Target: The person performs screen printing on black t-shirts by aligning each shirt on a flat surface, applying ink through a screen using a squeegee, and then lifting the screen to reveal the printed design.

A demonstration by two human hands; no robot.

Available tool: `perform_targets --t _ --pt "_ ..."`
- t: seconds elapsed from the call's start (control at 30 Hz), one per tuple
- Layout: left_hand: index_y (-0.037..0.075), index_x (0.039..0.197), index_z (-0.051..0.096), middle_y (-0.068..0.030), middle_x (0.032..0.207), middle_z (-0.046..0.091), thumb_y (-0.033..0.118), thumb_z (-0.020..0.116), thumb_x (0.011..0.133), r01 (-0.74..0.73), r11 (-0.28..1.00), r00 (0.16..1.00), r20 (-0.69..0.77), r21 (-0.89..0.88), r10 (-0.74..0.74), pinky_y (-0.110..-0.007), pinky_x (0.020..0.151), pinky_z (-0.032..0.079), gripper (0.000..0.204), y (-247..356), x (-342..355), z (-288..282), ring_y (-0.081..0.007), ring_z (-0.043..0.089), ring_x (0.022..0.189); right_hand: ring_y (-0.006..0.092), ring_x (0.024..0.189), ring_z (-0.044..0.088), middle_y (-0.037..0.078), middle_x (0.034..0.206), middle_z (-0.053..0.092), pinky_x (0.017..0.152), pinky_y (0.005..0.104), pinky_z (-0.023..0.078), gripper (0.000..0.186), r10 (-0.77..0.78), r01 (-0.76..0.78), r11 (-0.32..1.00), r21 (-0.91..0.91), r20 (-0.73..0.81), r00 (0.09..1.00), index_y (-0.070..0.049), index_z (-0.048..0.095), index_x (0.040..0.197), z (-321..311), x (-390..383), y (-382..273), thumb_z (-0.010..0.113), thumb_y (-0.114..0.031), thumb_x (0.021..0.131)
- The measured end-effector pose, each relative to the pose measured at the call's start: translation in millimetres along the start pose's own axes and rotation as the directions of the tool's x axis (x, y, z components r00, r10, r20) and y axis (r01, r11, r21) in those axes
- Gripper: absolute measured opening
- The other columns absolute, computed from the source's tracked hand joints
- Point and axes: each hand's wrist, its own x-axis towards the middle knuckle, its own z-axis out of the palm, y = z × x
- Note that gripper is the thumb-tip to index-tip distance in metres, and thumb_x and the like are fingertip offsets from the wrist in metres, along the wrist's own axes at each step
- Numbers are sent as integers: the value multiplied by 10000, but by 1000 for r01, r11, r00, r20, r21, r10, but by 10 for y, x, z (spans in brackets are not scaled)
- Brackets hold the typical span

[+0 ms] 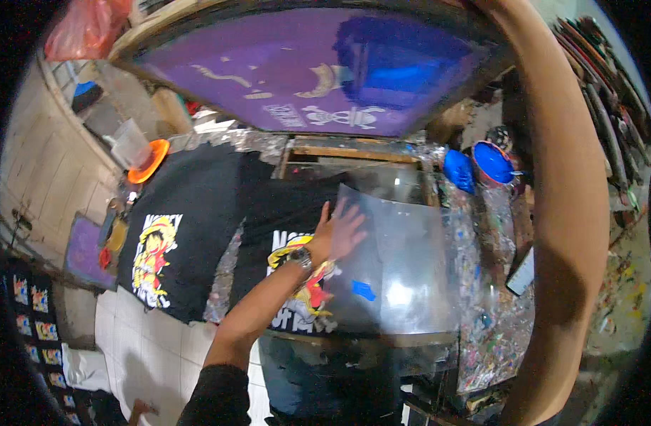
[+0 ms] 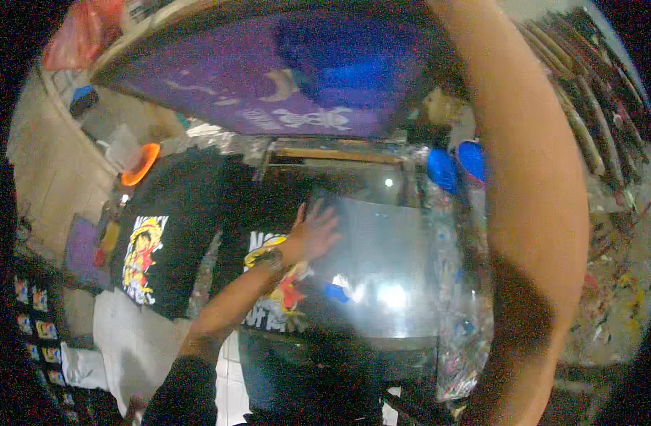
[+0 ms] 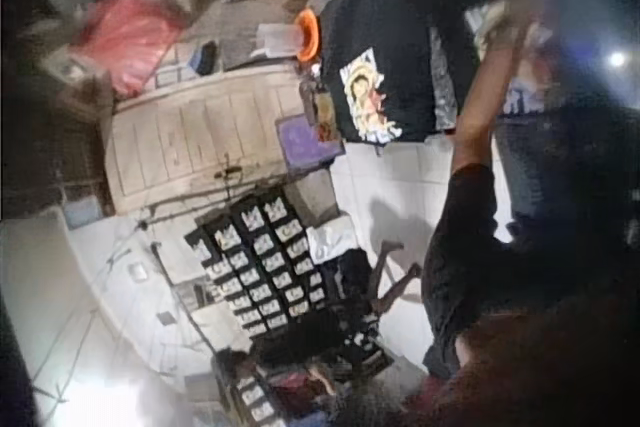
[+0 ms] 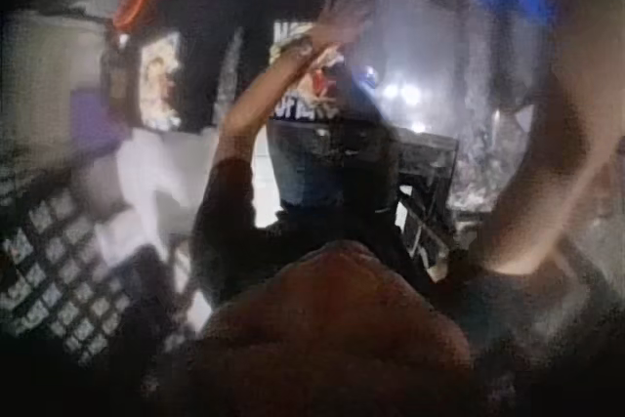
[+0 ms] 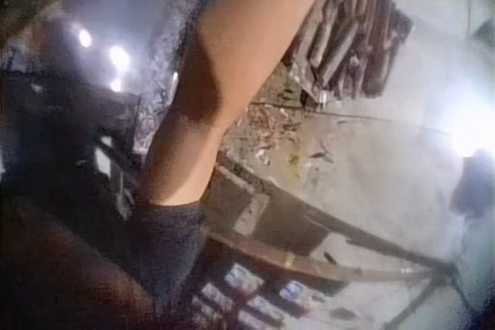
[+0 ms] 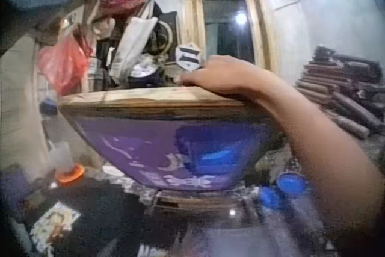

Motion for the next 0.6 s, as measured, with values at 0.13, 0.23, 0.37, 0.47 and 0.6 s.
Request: perform_targets --t 0.13,0.23,0.37,0.47,0.6 --pt "189 1505 476 -129 1630 347 481 519 995 -129 984 914 -400 -119 71 -694 1171 168 590 450 718 228 -413 269 1509 435 1163 630 306 1282 641 1013 444 469 643 -43 50 988 146 -47 998 -68 734 1176 109 135 141 570 -625 901" --pt "184 1500 483 -138 1612 371 435 526 1000 -51 996 863 -506 -77 5 -696 1168 161 561 354 833 235 -429 260 1507 404 1180 629 276 1313 637 1033 440 462 600 -113 118 979 164 -40 993 -85 715 1226 122 33 146 532 -578 939" --pt "249 1543 439 -128 1672 254 370 517 1010 -10 992 989 -144 -125 -8 -686 1186 131 552 20 -427 -323 -470 156 1532 354 1217 618 231 1353 632 1050 433 447 523 -274 266 936 230 2 962 -104 687 1291 40 -10 227 516 -485 977" --pt "312 1567 397 -106 1692 208 419 485 1024 0 995 1000 -18 -97 -2 -686 1193 108 560 64 -1054 -166 -455 132 1542 330 1244 604 210 1365 632 1053 434 441 496 -390 309 862 402 138 910 -127 685 1307 -12 230 345 543 -464 972" --pt "322 1594 338 -89 1702 180 437 458 1026 117 988 993 15 -105 -116 -706 1182 114 592 425 -1271 -123 -435 118 1551 319 1250 600 177 1383 632 1058 431 433 497 -246 261 937 234 -89 965 -130 700 1298 166 249 184 592 -469 951"
